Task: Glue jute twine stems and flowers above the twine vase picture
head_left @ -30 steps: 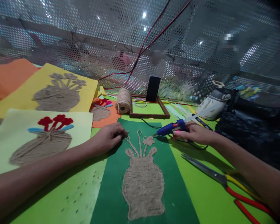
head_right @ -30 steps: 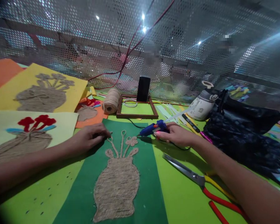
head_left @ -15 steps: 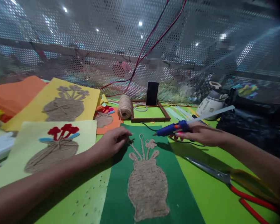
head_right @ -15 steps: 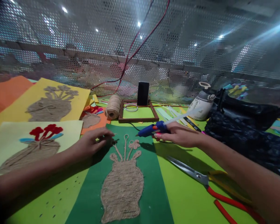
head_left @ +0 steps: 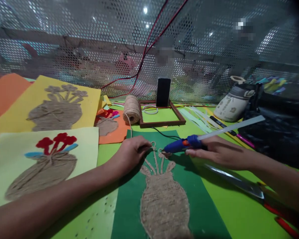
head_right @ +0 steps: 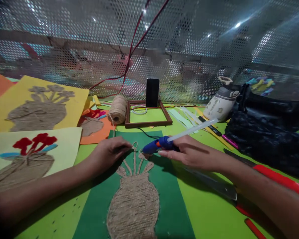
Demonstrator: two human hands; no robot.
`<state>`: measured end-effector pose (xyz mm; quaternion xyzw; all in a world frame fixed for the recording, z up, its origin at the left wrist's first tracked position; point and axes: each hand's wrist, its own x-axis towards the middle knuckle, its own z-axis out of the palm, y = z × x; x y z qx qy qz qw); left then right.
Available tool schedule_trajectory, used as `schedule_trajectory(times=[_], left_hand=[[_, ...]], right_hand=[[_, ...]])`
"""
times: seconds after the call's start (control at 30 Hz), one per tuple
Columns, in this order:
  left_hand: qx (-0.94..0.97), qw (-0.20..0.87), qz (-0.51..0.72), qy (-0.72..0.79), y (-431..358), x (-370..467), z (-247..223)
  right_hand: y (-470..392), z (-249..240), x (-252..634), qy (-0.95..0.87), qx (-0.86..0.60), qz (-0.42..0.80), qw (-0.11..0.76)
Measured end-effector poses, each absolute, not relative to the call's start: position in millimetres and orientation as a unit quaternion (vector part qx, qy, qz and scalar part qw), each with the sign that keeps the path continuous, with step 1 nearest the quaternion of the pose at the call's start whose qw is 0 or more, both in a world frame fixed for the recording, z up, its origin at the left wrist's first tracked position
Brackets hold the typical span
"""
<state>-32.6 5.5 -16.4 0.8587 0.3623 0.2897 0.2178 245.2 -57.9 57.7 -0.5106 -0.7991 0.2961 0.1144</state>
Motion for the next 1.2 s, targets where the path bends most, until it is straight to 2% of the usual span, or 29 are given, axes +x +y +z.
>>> schedule_trajectory(times=[0.2, 0.33, 0.57, 0.9, 1.2], left_hand=[[0.875, 0.188, 0.291, 0.339, 6.1, -32.9, -15.9], [0.882, 0.164, 0.28, 0.343, 4.6, -32.7, -16.6], [0.878, 0.196, 0.265, 0.347, 4.0, -30.7, -16.5], [0.882, 0.189, 0.258, 0.346, 4.4, -30.3, -16.1], [0.883, 0.188, 0.257, 0.345, 5.7, -30.0, -16.0]], right_hand=[[-57.0, 55.6, 244.2, -0.802, -0.507, 0.298, 0.103], [-55.0, 49.2, 246.5, -0.805, -0.525, 0.254, 0.106], [-48.2, 43.9, 242.3, -0.808, -0.538, 0.219, 0.101], [-53.1, 40.2, 248.7, -0.809, -0.556, 0.149, 0.116], [-56.1, 40.0, 244.8, -0.819, -0.534, 0.175, 0.12]])
